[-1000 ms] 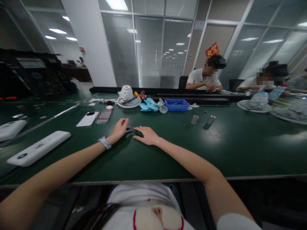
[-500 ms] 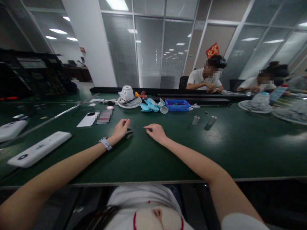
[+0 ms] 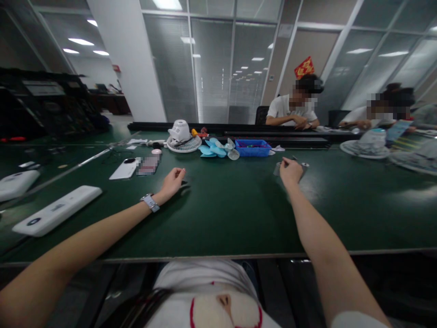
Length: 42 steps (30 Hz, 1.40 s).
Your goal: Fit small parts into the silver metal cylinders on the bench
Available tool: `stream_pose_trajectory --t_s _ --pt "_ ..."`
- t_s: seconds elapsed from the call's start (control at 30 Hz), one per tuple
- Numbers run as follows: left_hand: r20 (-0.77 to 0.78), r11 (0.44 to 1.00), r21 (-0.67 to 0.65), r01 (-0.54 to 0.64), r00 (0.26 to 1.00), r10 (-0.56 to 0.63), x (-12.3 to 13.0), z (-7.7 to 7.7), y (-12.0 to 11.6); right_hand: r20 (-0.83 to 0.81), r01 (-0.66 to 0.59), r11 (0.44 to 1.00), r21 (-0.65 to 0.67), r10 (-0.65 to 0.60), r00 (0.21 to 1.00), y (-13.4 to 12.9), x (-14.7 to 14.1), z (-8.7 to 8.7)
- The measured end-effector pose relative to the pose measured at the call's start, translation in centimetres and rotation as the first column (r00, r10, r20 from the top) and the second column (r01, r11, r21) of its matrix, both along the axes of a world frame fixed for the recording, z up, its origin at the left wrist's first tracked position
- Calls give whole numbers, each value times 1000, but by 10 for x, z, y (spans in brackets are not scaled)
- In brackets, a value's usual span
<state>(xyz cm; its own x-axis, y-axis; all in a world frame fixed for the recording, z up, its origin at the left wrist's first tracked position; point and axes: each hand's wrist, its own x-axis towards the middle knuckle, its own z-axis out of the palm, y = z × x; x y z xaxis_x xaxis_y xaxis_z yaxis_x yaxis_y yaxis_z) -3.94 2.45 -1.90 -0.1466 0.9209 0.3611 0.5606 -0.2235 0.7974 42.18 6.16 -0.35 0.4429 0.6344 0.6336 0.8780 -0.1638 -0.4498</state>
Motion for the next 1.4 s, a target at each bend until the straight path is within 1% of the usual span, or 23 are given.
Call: stream_pose_trajectory --t_s 0.17,0.37,0.5,0.57,0.7,0.77,0.8,0.87,0.93,0.97,1.03,1.2,1.3,1.4 --pt "-15 1000 10 -11 1000 11 0 -1 1 12 -13 1000 17 13 1000 -1 -7 1" --pt "-10 1000 0 -2 1000 2 -2 -3 3 21 14 998 -61 -12 1000 -3 -11 6" --pt "-12 1000 -2 3 1000 -3 -2 -3 2 12 11 996 -89 -10 1000 -3 -17 4" --pt "-12 1000 -7 2 1000 -2 -2 -2 1 12 -9 997 -71 10 1000 -2 -20 0" --pt "-4 1000 -16 0 1000 0 0 1 0 16 -29 999 19 28 999 0 -23 -11" --pt "0 1000 -17 -1 1000 1 0 2 -1 -28 13 999 50 -12 1000 3 -25 -17" --pt "3 1000 -18 -2 1000 2 1 2 -2 -80 49 997 51 -45 996 5 -26 -19" --pt "8 1000 -23 0 1000 0 1 3 -3 -237 104 995 -1 -101 966 9 -27 -23" --pt "9 1000 -31 5 1000 -5 0 3 -3 -375 96 992 -79 -119 919 14 -26 -27" --pt "8 999 -33 11 1000 -11 0 3 -3 -416 79 992 -102 -115 902 16 -25 -28" --pt "2 999 -29 14 1000 -14 0 1 -1 -438 55 993 -101 -94 894 18 -23 -30" --pt "-20 1000 -12 -10 1000 10 -1 -3 3 -410 88 993 -75 -111 905 21 -19 -33" --pt "-18 1000 -17 -5 1000 4 -1 -3 3 -413 83 994 -76 -108 904 19 -21 -31" --pt "-13 1000 -21 6 1000 -6 -1 -3 2 -423 73 991 -110 -113 899 16 -24 -28"
